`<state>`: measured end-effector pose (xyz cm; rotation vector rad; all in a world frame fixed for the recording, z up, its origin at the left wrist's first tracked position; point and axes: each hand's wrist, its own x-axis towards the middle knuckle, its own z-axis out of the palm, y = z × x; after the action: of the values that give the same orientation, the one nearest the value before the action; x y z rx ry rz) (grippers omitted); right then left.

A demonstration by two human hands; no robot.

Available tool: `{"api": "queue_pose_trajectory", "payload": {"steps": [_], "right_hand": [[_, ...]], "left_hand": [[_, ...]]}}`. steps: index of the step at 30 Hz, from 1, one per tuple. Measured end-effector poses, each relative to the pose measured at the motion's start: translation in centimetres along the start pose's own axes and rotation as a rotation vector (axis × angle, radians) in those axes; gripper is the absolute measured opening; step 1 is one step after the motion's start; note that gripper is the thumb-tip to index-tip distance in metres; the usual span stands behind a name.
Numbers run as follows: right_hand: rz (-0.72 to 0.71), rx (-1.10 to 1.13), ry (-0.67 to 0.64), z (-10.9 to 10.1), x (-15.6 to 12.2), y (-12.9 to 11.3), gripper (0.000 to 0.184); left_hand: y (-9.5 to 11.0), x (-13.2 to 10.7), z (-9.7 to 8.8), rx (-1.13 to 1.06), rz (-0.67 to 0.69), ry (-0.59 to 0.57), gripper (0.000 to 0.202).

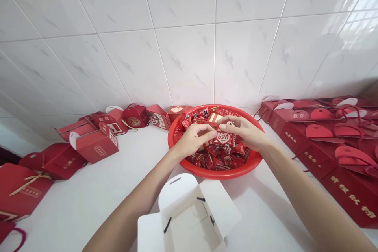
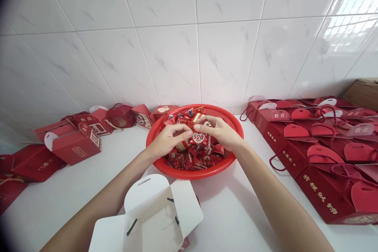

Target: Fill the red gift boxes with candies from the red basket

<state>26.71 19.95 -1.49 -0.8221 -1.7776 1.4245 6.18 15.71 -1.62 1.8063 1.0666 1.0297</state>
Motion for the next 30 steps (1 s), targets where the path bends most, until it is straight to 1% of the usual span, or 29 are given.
{"api": "queue_pose_trajectory", "payload": {"steps": [3,5,7,8,9,11,13,14,15,17,20,24,28,30], "right_hand": [[-0.011,-0.095,-0.071,-0.1,-0.1,-0.1,0.031],[0.017,-0.103,-0.083,0.0,-0.1,-0.1,0.028],[0.028,-0.084,-0.038,0.0,0.0,0.0,0.025],[0.032,-0.074,-0.002,0.0,0.0,0.1,0.025],[0.037,-0.060,0.035,0.0,0.1,0.2,0.024],[0.035,-0.007,0.088,0.0,0.2,0.4,0.024],[0.029,0.051,0.104,0.1,0.2,0.5,0.024],[0.031,0.071,0.109,0.1,0.2,0.5,0.024],[0.038,0.084,0.117,0.1,0.2,0.4,0.025],[0.061,0.095,0.136,0.1,0.3,0.3,0.027],[0.067,0.108,0.144,0.1,0.3,0.1,0.029],[0.078,0.134,0.126,0.1,0.3,0.0,0.029],[0.060,0.130,0.139,0.0,0.4,0.1,0.027],[0.054,0.127,0.139,0.0,0.4,0.2,0.027]], "left_hand": [[-0.5,0.2,0.2,0.086,-0.006,-0.025,0.038],[-0.8,0.3,0.3,0.129,-0.066,-0.013,0.038],[-1.0,0.4,0.5,0.216,-0.159,-0.012,0.034],[-1.0,0.4,0.5,0.299,-0.204,-0.033,0.032],[-1.0,0.4,0.6,0.404,-0.242,-0.075,0.029],[-0.9,0.3,0.7,0.623,-0.284,-0.207,0.021],[-0.8,0.2,0.7,0.729,-0.308,-0.325,0.006],[-0.8,0.2,0.6,0.733,-0.310,-0.354,0.007],[-0.9,0.1,0.5,0.711,-0.302,-0.360,0.015],[-1.1,0.1,0.3,0.623,-0.263,-0.333,0.026],[-1.4,0.0,0.0,0.442,-0.175,-0.272,0.033],[-1.3,-0.1,0.0,0.257,-0.128,-0.230,0.033],[-1.1,-0.1,0.1,0.203,-0.118,-0.166,0.027],[-1.1,-0.1,0.1,0.163,-0.118,-0.160,0.026]]}}
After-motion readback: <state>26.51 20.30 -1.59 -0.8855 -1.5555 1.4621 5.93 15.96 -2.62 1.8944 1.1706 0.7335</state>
